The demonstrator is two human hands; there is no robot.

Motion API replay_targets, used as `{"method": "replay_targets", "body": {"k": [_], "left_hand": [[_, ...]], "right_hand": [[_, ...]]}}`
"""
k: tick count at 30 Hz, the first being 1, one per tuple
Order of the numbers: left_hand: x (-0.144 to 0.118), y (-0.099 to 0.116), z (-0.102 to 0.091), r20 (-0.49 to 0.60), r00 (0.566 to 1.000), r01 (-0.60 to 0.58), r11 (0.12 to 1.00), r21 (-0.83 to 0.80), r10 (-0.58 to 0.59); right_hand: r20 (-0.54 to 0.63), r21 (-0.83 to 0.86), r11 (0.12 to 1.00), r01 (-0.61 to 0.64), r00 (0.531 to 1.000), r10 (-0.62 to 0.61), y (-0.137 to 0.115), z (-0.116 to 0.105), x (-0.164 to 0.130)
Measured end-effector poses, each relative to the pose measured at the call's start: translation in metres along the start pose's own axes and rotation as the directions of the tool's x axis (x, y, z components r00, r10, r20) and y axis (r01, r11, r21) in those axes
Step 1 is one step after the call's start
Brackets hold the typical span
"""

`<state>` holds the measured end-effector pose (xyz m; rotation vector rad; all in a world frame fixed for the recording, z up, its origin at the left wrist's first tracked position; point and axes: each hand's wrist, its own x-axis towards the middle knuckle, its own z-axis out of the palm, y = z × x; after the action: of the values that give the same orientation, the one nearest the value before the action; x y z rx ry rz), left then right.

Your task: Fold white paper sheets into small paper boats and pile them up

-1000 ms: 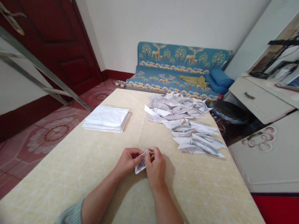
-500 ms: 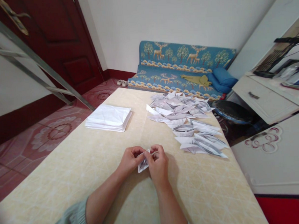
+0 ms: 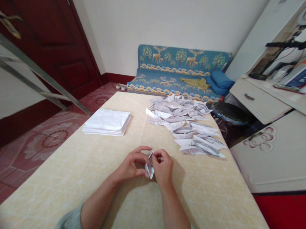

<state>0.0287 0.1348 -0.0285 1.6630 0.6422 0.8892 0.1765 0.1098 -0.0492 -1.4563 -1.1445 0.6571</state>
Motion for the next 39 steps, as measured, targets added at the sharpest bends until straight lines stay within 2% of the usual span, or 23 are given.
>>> {"method": "replay_targets", "body": {"k": [3,6,10,15,19,23,29,39], "left_hand": [[0.000,0.002,-0.002,0.027,0.998,-0.062,0.992,0.108,0.059],[0.000,0.001,-0.002,0.018,0.998,-0.055,0.992,0.113,0.054],[0.000,-0.007,0.000,-0.102,0.994,0.032,0.999,-0.020,-0.034],[0.003,-0.016,0.003,-0.296,0.950,0.046,0.982,-0.184,-0.100],[0.005,-0.017,0.004,-0.399,0.914,0.010,0.987,-0.161,-0.075],[0.005,-0.015,0.004,-0.426,0.903,0.007,0.992,-0.124,-0.059],[0.004,-0.015,0.006,-0.411,0.907,0.027,0.985,-0.171,-0.096],[0.004,-0.020,0.012,-0.438,0.878,0.054,0.950,-0.307,-0.191]], "right_hand": [[0.014,-0.001,1.000,0.011,1.000,-0.011,0.001,0.001,-0.001],[0.024,0.016,1.000,0.009,1.000,-0.010,0.002,0.000,0.000],[0.044,0.093,0.995,-0.032,0.999,0.028,0.000,-0.002,0.001],[0.109,0.232,0.971,-0.055,0.994,0.030,-0.006,-0.001,-0.001],[0.199,0.314,0.944,-0.099,0.979,0.036,-0.007,0.003,-0.003],[0.159,0.310,0.948,-0.075,0.987,0.026,-0.008,0.005,-0.004],[0.165,0.288,0.957,0.025,0.983,-0.075,-0.008,0.004,-0.002],[0.132,0.322,0.947,-0.002,0.990,-0.043,-0.010,0.003,-0.005]]}}
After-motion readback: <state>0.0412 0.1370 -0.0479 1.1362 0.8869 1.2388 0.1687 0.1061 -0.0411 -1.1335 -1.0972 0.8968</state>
